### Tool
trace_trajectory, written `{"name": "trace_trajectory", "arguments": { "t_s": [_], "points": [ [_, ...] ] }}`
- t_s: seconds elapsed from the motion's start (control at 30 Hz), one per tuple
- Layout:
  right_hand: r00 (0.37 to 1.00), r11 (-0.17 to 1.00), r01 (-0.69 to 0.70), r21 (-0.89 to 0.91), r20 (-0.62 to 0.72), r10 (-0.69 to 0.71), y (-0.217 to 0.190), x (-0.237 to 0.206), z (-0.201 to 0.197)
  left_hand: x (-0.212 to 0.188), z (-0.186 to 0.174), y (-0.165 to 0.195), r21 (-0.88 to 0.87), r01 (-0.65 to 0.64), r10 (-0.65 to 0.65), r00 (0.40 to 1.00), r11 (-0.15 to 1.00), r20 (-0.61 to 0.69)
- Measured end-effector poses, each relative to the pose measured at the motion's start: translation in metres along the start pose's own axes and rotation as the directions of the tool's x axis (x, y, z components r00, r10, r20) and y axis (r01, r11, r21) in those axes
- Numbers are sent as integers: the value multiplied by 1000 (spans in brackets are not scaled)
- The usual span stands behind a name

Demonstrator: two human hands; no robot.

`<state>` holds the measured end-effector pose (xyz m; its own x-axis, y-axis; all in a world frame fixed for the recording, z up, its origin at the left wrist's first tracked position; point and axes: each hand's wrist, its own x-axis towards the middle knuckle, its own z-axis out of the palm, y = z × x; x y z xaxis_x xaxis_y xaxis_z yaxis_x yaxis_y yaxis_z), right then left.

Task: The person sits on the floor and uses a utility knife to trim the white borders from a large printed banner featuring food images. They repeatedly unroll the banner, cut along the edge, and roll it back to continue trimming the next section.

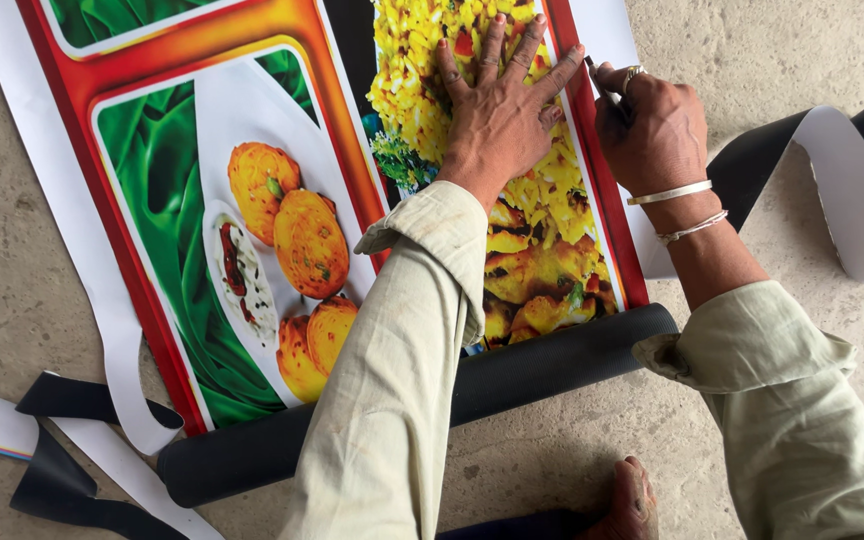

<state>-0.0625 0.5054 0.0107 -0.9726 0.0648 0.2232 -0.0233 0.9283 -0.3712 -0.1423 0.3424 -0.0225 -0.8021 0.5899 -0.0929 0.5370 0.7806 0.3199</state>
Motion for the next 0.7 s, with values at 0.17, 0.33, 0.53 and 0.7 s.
{"name": "trace_trajectory", "arguments": {
  "t_s": [0.17, 0.33, 0.53, 0.7],
  "points": [
    [1000, 999, 22, 30, 13, -23, 5, 2, -1, 2, -5, 5, 41, 45, -47, 997, 998, 55],
    [999, 998, 30, 48, 21, -31, 7, 0, -1, 4, -8, 6, 35, 51, -53, 997, 998, 58],
    [999, 998, 14, 60, 32, -16, 5, -5, -1, 2, -7, 6, 35, 53, -55, 996, 998, 65],
    [999, 999, -27, 42, 33, 26, -1, -14, -6, 0, -6, 4, 46, 47, -48, 998, 998, 27]
  ]
}}
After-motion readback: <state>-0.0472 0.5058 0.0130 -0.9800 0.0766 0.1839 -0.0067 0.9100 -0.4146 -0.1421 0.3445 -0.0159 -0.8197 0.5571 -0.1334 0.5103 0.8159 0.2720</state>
